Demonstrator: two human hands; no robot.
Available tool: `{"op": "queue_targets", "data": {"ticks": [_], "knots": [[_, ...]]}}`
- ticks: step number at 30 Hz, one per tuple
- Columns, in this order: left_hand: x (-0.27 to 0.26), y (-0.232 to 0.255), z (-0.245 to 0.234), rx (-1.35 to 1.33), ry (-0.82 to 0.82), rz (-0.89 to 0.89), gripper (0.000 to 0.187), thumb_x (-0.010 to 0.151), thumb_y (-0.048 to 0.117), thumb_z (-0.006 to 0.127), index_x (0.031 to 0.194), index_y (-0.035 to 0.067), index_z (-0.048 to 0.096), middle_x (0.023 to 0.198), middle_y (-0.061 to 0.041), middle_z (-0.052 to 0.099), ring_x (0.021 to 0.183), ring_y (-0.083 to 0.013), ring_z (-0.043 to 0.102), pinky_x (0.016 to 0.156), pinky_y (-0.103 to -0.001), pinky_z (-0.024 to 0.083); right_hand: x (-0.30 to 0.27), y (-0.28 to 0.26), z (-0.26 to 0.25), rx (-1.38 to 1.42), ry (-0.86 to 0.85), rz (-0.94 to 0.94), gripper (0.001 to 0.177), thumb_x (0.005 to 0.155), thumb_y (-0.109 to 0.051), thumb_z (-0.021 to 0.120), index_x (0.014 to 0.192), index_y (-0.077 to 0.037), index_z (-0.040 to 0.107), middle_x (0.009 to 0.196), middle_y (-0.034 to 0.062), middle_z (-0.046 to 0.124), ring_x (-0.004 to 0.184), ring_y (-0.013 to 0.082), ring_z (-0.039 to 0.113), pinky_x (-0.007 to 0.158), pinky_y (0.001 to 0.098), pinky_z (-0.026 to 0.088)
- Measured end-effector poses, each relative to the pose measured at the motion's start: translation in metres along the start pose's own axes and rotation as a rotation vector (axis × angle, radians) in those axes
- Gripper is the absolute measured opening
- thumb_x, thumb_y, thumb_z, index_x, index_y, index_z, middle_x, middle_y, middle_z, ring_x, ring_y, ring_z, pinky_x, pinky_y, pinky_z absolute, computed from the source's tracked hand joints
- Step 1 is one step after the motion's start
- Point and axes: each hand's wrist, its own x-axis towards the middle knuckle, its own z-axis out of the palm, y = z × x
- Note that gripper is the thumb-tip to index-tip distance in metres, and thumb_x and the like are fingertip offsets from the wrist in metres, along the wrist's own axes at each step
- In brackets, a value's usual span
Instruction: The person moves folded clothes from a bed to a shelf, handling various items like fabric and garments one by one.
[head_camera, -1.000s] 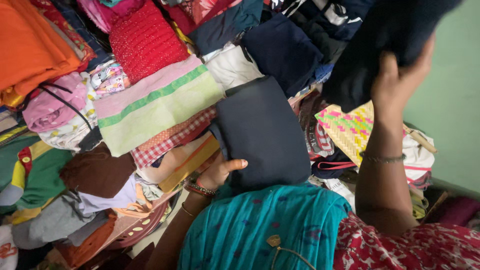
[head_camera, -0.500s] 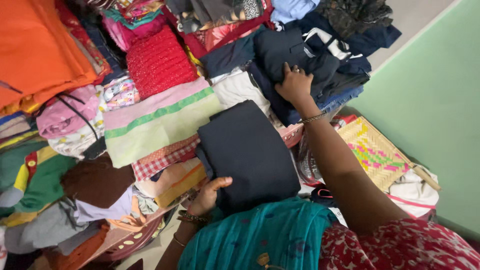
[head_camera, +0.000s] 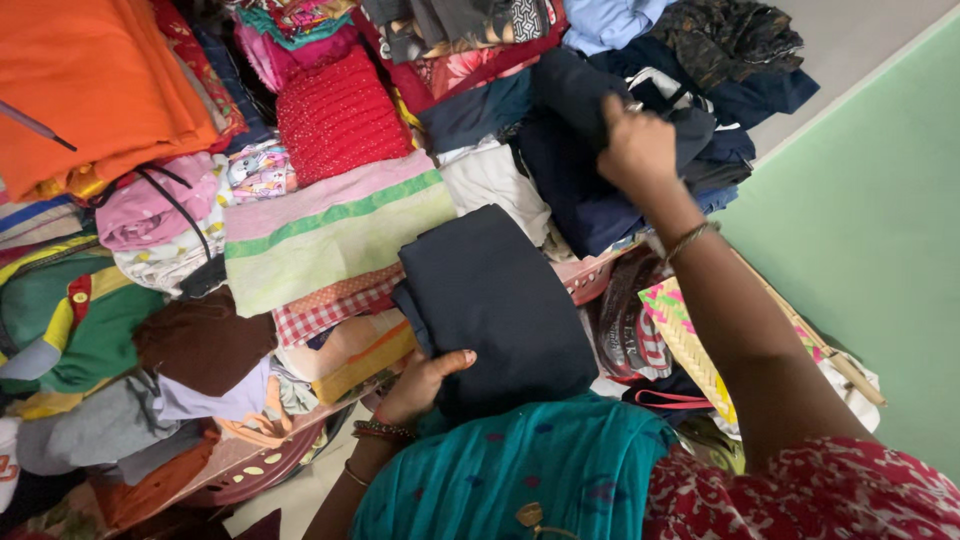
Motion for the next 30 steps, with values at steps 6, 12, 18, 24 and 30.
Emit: {"op": "queue_targets", "data": {"ticks": [6,12,18,24,30], "knots": [[0.001,-0.02,-0.009,0.178,-0.041,0.126,0.038,0.087,0.017,0.075,0.119,-0.003,0.07,0.122,-0.008,0.073,0.111,-0.019,0.069,0.101,-0.034,0.054,-0.058,-0.075,0.013,-0.121,0.22,-0.167,0.085,0.062,-0.051,0.071,0.137,-0.016,0.055,0.126,0.0225,0.07,0.109,0.0404,0.065,0.083,0.0585,0.047],[-0.003,-0.024,-0.011,-0.213,0.05,-0.206,0.036,0.086,0.012,0.077,0.113,-0.011,0.072,0.107,-0.015,0.074,0.095,-0.0228,0.071,0.09,-0.037,0.058,-0.047,-0.004,0.043,0.527,0.246,0.2,0.043,0.105,-0.046,0.062,0.129,-0.01,0.066,0.126,0.0179,0.069,0.121,0.0375,0.063,0.106,0.0552,0.047],[-0.008,0.004,0.003,-0.155,0.144,-0.108,0.043,0.074,0.009,0.076,0.116,0.001,0.069,0.11,-0.006,0.075,0.097,-0.0169,0.073,0.093,-0.033,0.057,-0.035,0.077,0.085,0.38,-0.025,0.477,0.034,0.095,-0.042,0.07,0.107,-0.011,0.077,0.103,0.0173,0.075,0.1,0.0363,0.068,0.096,0.0591,0.037],[-0.002,-0.017,-0.009,-0.154,0.095,-0.193,0.037,0.081,0.012,0.074,0.11,-0.01,0.072,0.106,-0.013,0.077,0.095,-0.0214,0.074,0.091,-0.036,0.059,-0.05,0.114,0.122,0.291,-0.007,0.604,0.023,0.094,-0.039,0.069,0.1,-0.02,0.081,0.105,0.0116,0.075,0.099,0.0365,0.068,0.093,0.0668,0.035],[-0.002,-0.008,0.0,-0.194,0.128,-0.2,0.035,0.079,0.012,0.074,0.109,-0.007,0.073,0.104,-0.011,0.077,0.093,-0.0191,0.073,0.088,-0.034,0.059,-0.042,0.085,0.114,-0.003,0.19,0.328,0.046,0.089,-0.033,0.069,0.13,-0.014,0.072,0.139,0.0193,0.063,0.135,0.0423,0.049,0.11,0.0707,0.023]]}}
